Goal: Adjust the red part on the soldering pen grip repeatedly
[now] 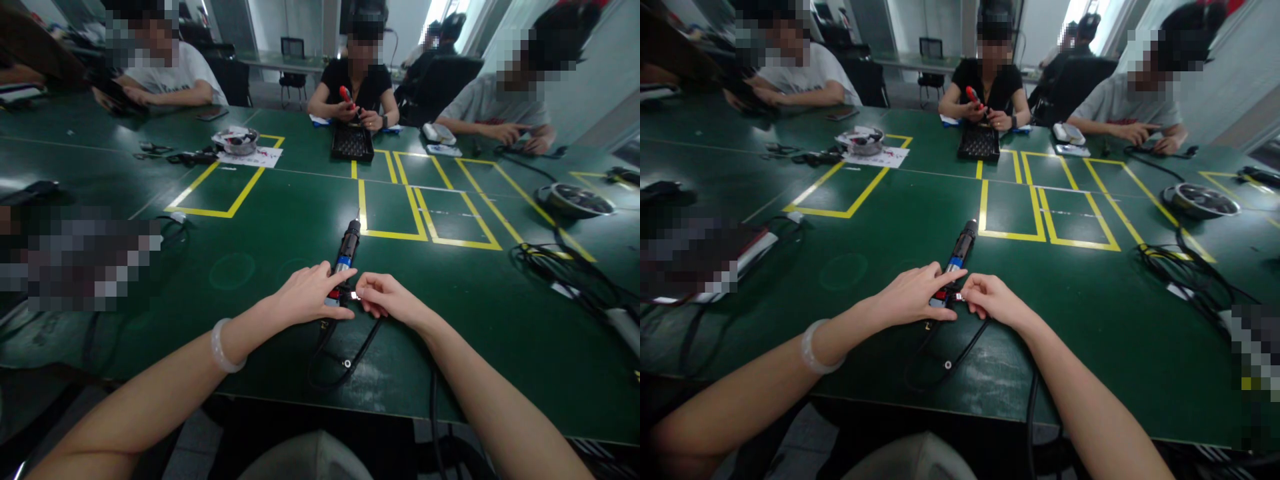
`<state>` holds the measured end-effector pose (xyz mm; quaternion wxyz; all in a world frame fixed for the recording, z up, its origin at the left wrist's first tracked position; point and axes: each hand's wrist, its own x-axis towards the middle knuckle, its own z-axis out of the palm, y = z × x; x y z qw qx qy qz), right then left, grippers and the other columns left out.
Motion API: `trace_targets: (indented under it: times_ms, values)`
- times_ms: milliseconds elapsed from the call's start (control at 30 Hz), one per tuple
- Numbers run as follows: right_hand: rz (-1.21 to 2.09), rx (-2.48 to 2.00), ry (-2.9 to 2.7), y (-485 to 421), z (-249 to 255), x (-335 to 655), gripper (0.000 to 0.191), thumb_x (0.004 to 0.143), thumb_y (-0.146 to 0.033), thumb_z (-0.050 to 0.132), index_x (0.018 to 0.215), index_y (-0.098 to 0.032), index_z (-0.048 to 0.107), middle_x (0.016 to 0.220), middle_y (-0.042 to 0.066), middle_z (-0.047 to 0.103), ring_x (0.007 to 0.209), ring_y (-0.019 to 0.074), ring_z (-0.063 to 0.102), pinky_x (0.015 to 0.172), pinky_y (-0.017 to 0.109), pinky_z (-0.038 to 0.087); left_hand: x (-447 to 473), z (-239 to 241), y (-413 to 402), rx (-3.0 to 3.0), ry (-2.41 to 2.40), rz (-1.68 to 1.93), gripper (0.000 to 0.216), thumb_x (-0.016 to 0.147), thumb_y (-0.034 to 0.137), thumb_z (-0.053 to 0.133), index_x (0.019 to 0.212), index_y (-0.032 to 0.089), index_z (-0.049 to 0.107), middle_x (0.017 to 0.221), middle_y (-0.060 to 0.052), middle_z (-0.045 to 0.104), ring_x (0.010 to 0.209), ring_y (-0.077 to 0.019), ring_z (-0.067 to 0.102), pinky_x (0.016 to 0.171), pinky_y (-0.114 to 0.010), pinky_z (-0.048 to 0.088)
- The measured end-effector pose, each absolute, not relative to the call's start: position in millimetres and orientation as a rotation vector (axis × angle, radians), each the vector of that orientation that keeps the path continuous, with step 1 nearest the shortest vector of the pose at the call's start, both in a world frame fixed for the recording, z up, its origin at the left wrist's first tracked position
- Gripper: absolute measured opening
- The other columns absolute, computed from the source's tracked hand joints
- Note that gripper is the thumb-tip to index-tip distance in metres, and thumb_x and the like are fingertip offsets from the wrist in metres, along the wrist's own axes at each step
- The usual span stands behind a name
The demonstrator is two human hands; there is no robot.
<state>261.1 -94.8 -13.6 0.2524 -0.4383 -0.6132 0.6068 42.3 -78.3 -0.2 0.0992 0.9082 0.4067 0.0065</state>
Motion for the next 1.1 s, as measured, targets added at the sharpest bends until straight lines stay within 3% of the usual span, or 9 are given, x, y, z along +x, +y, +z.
trace_targets:
  times_ms: [233, 433, 600, 800, 1000, 1100]
  values:
    - [1.676, -1.166, -1.653, -94.6, -14.9, 261.8, 0.026, 0.088, -0.041, 0.059, 0.078, -0.018, 0.052, 0.058, -0.005, 0.057, 0.042, 0.0057, 0.046, 0.037, 0.016, 0.031, 42.1, -1.3, -80.4, 2.715, 1.214, 0.026, 0.081, 0.082, 0.077, 0.043, 0.151, 0.037, 0.031, 0.107, -0.010, 0.053, 0.088, -0.0257, 0.061, 0.073, -0.034, 0.047]
    - [1.733, -1.027, -1.634, -95.5, -15.5, 263.8, 0.026, 0.086, -0.041, 0.065, 0.092, -0.019, 0.053, 0.069, -0.003, 0.061, 0.050, 0.0077, 0.052, 0.040, 0.017, 0.037, 42.9, -1.3, -79.8, 2.722, 1.223, 0.006, 0.081, 0.082, 0.077, 0.042, 0.151, 0.036, 0.030, 0.106, -0.010, 0.054, 0.086, -0.0257, 0.061, 0.072, -0.035, 0.047]
    - [1.742, -0.927, -1.716, -96.4, -13.0, 266.2, 0.026, 0.085, -0.038, 0.068, 0.096, -0.019, 0.054, 0.070, -0.005, 0.052, 0.058, 0.0090, 0.053, 0.044, 0.017, 0.043, 43.2, -1.8, -80.0, 2.738, 1.234, -0.013, 0.081, 0.083, 0.078, 0.040, 0.152, 0.036, 0.028, 0.105, -0.010, 0.054, 0.084, -0.0255, 0.061, 0.070, -0.034, 0.046]
    - [1.686, -0.944, -1.867, -97.5, -14.5, 266.1, 0.021, 0.092, -0.038, 0.059, 0.089, -0.018, 0.051, 0.074, -0.003, 0.050, 0.061, 0.0087, 0.052, 0.044, 0.016, 0.041, 43.6, -1.1, -81.9, 2.772, 1.242, -0.020, 0.079, 0.084, 0.076, 0.040, 0.152, 0.037, 0.027, 0.108, -0.009, 0.053, 0.085, -0.0248, 0.061, 0.072, -0.034, 0.046]
    - [1.630, -0.995, -1.874, -98.5, -17.0, 267.3, 0.023, 0.091, -0.034, 0.060, 0.102, -0.021, 0.045, 0.082, -0.002, 0.053, 0.058, 0.0081, 0.053, 0.041, 0.016, 0.040, 44.4, -0.8, -81.6, 2.752, 1.253, -0.047, 0.080, 0.084, 0.076, 0.041, 0.153, 0.037, 0.026, 0.106, -0.009, 0.053, 0.086, -0.0244, 0.061, 0.073, -0.033, 0.047]
    - [1.597, -1.027, -1.896, -97.1, -18.2, 268.2, 0.021, 0.090, -0.033, 0.061, 0.099, -0.020, 0.048, 0.079, -0.002, 0.054, 0.057, 0.0084, 0.053, 0.042, 0.017, 0.040, 44.7, -0.2, -82.1, 2.754, 1.250, -0.041, 0.079, 0.085, 0.075, 0.041, 0.152, 0.036, 0.027, 0.107, -0.009, 0.053, 0.087, -0.0245, 0.061, 0.073, -0.033, 0.047]
